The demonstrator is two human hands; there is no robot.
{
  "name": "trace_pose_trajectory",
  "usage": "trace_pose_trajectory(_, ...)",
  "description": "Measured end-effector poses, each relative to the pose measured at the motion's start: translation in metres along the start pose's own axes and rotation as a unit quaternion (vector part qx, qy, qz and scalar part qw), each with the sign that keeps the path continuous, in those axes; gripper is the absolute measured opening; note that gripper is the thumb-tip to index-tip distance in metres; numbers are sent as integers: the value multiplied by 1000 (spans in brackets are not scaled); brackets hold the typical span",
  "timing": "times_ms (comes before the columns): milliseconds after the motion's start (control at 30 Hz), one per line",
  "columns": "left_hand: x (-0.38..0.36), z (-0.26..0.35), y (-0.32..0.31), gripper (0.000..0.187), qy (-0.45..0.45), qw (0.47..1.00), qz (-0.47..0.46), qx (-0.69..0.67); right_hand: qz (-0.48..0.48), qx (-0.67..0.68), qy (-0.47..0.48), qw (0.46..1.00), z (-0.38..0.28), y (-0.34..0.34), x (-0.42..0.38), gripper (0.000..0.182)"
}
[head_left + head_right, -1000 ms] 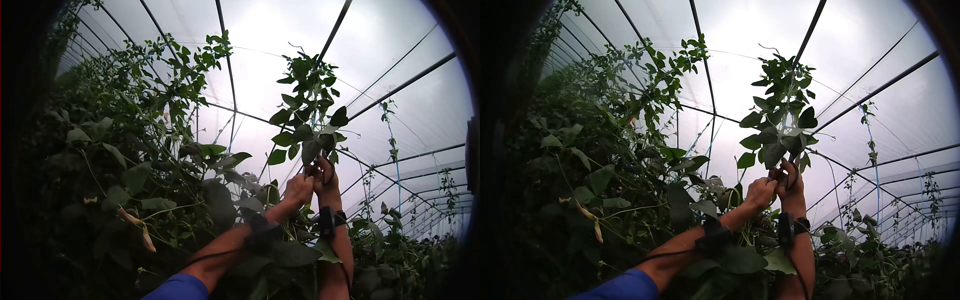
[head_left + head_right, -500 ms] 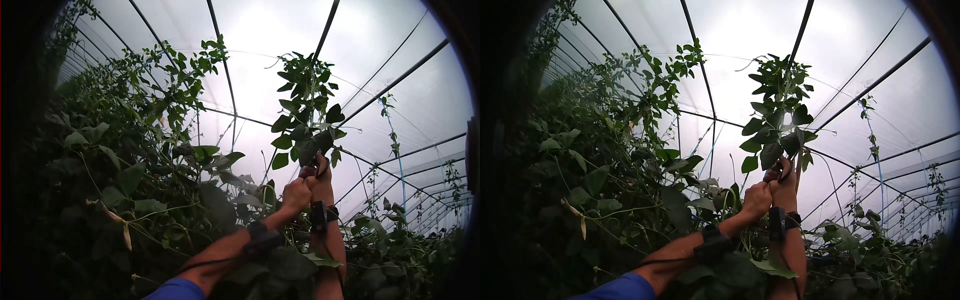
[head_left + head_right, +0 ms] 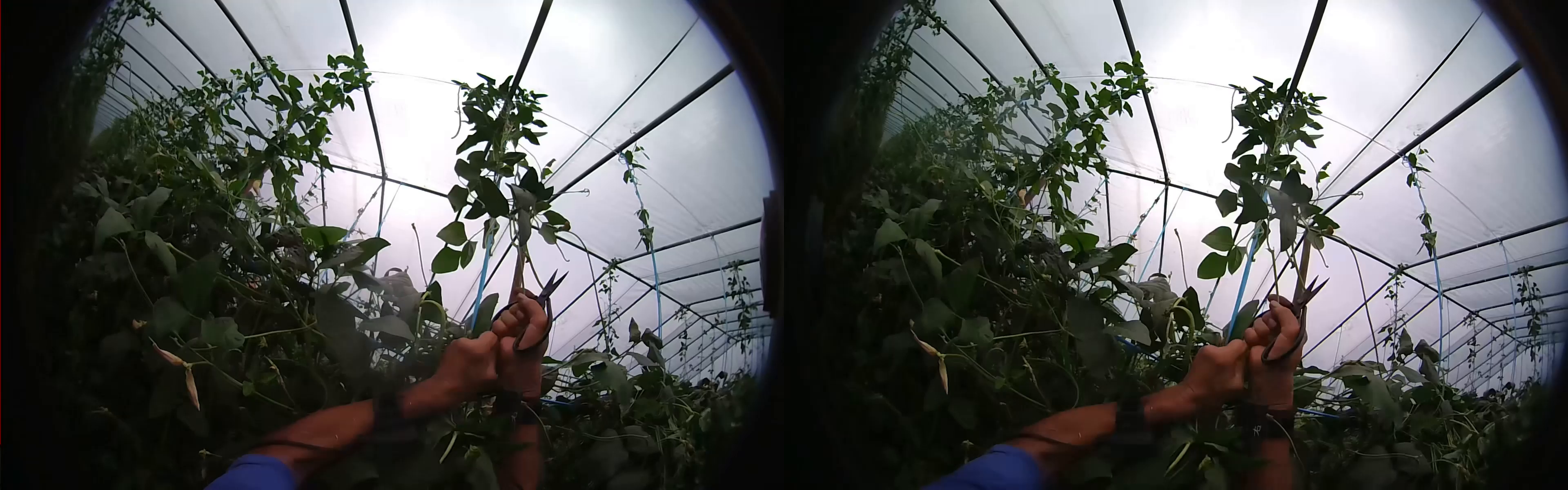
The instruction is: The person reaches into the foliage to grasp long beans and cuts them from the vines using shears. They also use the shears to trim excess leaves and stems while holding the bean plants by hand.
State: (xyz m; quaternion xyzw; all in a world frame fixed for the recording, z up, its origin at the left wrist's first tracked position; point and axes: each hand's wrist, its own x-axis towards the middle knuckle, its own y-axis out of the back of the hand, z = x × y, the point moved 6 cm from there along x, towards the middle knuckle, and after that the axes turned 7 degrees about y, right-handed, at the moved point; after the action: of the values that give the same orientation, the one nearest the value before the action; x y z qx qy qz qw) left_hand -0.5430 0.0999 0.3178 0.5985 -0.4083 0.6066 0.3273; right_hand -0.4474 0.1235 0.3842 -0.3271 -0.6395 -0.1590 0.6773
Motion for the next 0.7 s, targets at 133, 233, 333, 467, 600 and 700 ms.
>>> trace_pose_trajectory(133, -66, -18, -33, 9, -95, 980, -155, 86, 51, -44, -135, 989, 8, 90, -69, 11)
trace_pose_trajectory(233, -70, -6, -62, 17, -133, 942, -263, 161, 91, -75, -145, 982, -14, 117, -68, 11)
trace_pose_trajectory(333, -40, 32, -46, 25, -176, 960, -196, 98, 98, -172, -83, 977, -48, 118, -52, 11)
trace_pose_trajectory(467, 24, 14, -19, 24, -80, 996, -3, 30, 37, -291, -73, 953, -69, 124, -38, 12)
trace_pose_trajectory(600, 78, -25, -20, 35, -29, 991, 112, 59, -37, -517, -110, 848, -49, 147, -22, 33)
trace_pose_trajectory(700, 97, -56, -32, 35, 125, 988, 56, 71, -61, -586, -98, 802, -50, 128, -20, 42)
